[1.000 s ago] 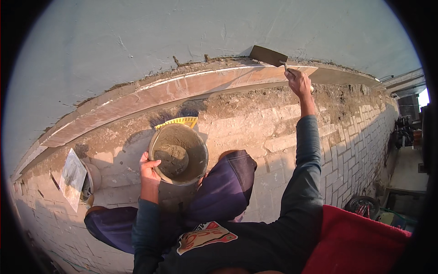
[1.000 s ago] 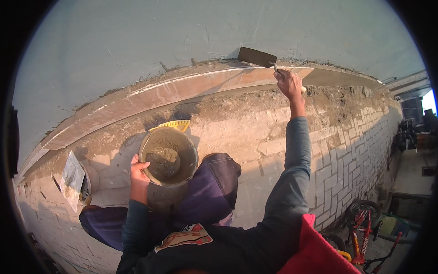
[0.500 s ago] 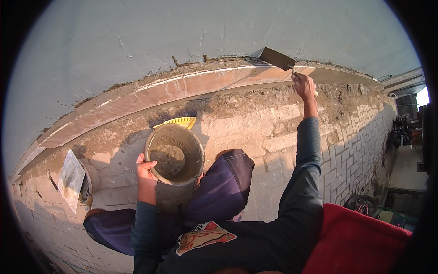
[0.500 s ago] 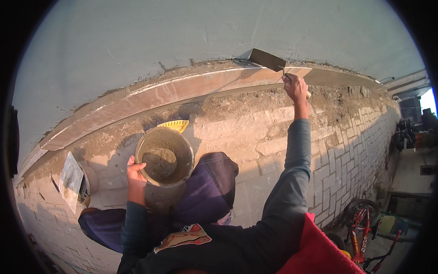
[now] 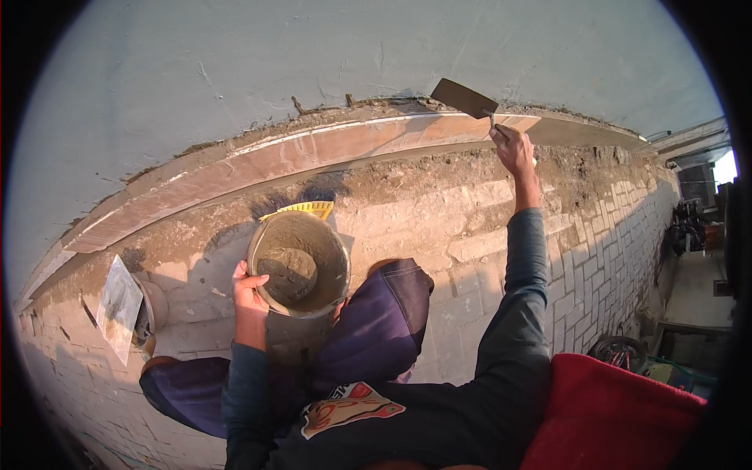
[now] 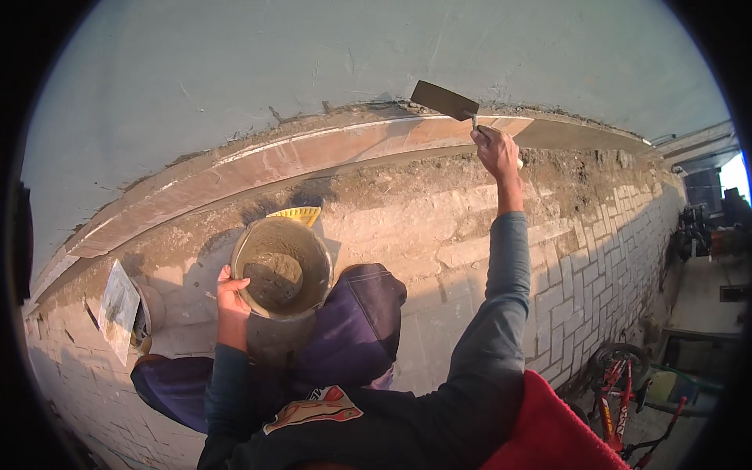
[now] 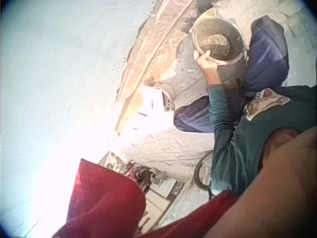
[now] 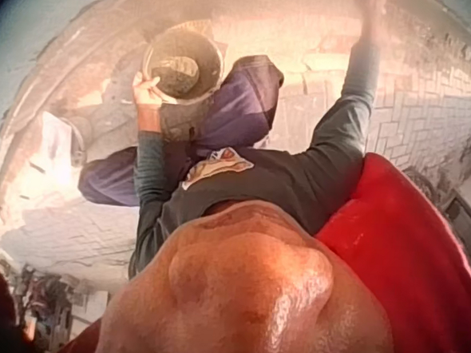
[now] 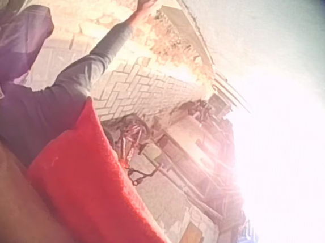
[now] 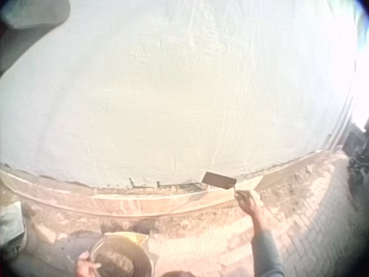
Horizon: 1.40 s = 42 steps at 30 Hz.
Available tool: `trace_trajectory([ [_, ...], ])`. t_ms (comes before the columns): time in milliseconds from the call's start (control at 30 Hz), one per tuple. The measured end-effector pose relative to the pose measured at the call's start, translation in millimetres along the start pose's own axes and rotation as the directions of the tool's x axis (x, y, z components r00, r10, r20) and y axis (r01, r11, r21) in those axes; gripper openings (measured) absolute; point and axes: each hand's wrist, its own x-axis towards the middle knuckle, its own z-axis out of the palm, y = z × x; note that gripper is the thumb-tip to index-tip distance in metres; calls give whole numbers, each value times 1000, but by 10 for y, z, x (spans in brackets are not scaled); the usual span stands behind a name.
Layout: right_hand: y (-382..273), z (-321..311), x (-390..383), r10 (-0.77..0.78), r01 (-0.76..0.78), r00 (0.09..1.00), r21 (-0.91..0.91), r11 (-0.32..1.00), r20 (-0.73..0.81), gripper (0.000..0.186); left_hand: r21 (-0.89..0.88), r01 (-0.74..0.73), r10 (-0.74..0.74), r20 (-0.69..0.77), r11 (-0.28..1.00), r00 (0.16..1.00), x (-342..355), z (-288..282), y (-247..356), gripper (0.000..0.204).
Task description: Applying mortar or plaster to a wall using a trowel.
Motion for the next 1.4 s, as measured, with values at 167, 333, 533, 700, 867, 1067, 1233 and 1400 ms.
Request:
trace_trajectory([
  [167, -74, 78, 58, 11, 4, 996, -163, 987, 91, 27, 9, -7, 7, -15, 1000, 1000, 4, -24, -2, 45],
  [333, 225, -135, -99, 123, -124, 992, -130, 984, -10, 28, -4, -13, 13, -26, 1000, 1000, -57, 55, 56, 45],
  [533, 6, -14, -178, 74, -73, 997, -58, 996, 23, 32, -13, -5, 5, -9, 1000, 1000, 13, -59, 36, 46],
  [700, 116, 32, -149, 136, -135, 991, -143, 980, -5, 32, -5, 10, -10, -6, 1000, 1000, 46, -84, 12, 46],
  [867, 367, -4, -213, 164, -166, 984, -32, 986, -73, 34, -13, 2, -2, -19, 1000, 1000, 9, -40, 16, 45],
  [1067, 40, -7, -166, 106, -107, 994, -46, 993, -31, 34, 24, -12, 13, -27, 1000, 1000, -54, 131, 76, 36],
  [1233, -861, 258, -282, -154, 155, 988, 71, 985, -20, 31, 46, -44, 45, -18, 998, 999, -37, 190, 77, 38],
  [1400, -1566, 608, -369, -246, 260, 964, 173, 950, -98, 27, 40, -23, 24, -30, 999, 999, -93, 365, 127, 40],
])
